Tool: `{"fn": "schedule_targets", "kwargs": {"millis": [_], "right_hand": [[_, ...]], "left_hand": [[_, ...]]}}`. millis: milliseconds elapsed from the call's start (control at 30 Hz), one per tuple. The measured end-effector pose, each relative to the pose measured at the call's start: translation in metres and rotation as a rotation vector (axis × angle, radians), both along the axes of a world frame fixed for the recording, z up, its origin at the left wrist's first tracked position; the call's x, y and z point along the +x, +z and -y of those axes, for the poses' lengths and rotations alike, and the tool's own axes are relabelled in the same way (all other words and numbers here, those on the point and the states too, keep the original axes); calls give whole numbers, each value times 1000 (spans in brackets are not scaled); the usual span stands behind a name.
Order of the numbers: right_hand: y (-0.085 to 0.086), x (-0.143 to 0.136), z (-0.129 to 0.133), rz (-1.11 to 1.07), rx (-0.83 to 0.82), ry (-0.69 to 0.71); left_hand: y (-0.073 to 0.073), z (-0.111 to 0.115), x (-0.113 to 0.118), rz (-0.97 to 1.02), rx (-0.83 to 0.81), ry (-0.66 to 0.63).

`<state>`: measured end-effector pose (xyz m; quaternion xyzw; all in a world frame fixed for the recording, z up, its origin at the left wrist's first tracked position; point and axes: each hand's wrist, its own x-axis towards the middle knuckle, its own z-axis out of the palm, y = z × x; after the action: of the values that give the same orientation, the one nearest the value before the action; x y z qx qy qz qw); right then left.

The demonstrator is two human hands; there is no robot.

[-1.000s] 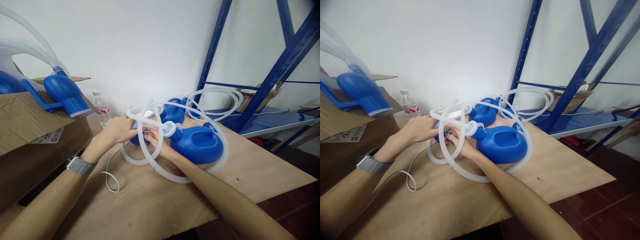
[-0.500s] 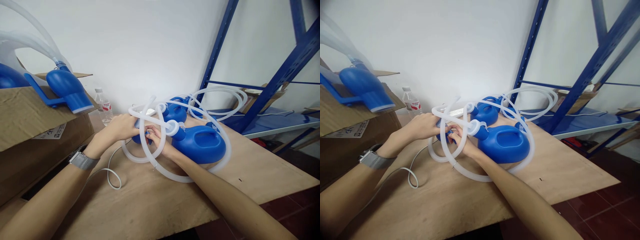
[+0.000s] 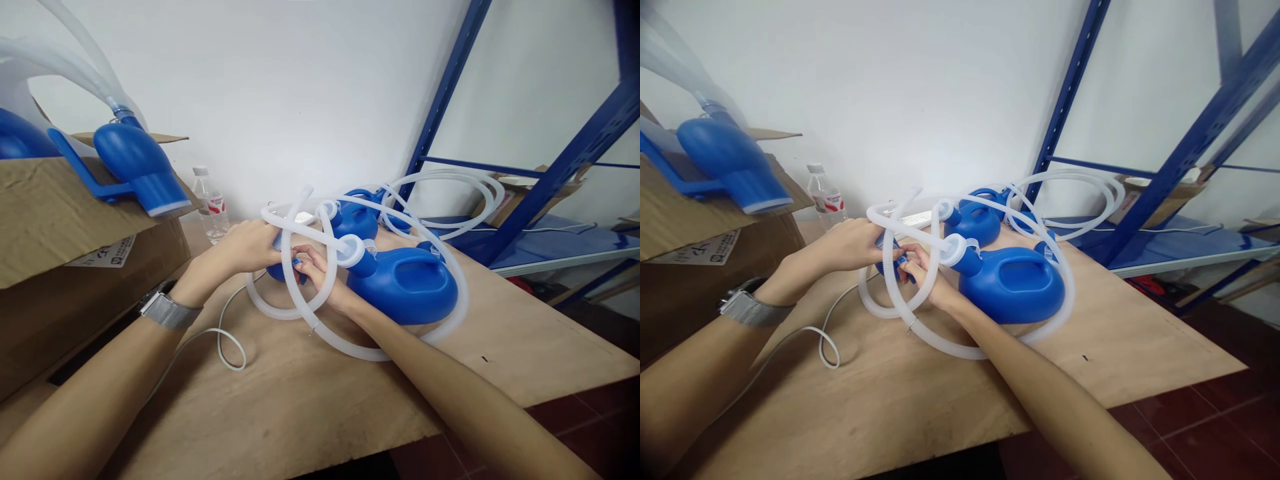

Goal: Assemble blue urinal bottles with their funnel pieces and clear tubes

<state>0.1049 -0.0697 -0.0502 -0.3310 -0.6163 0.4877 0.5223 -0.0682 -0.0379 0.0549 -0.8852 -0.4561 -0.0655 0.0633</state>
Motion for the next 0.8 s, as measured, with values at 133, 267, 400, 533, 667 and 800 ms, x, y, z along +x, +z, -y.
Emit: {"fn": "schedule_targets", "kwargs": {"millis": [133, 267, 400, 533, 667, 800], "right_hand": [[-2, 0, -2, -7, 14, 12], [-3, 1, -2, -26, 30, 9], [0, 2, 0, -33, 13, -5], [4, 2, 4, -18, -17, -18], [6, 5, 6, 17, -118, -105], [5, 10, 6, 28, -224, -122]], "left_hand": [[2, 2, 0, -2, -6, -12], [2, 4, 1, 3, -7, -10], [2, 5, 2, 10, -11, 26], [4, -4, -8, 50, -98, 24], [10, -24, -38, 193, -281, -62], [16, -39, -74, 270, -435, 70]]}}
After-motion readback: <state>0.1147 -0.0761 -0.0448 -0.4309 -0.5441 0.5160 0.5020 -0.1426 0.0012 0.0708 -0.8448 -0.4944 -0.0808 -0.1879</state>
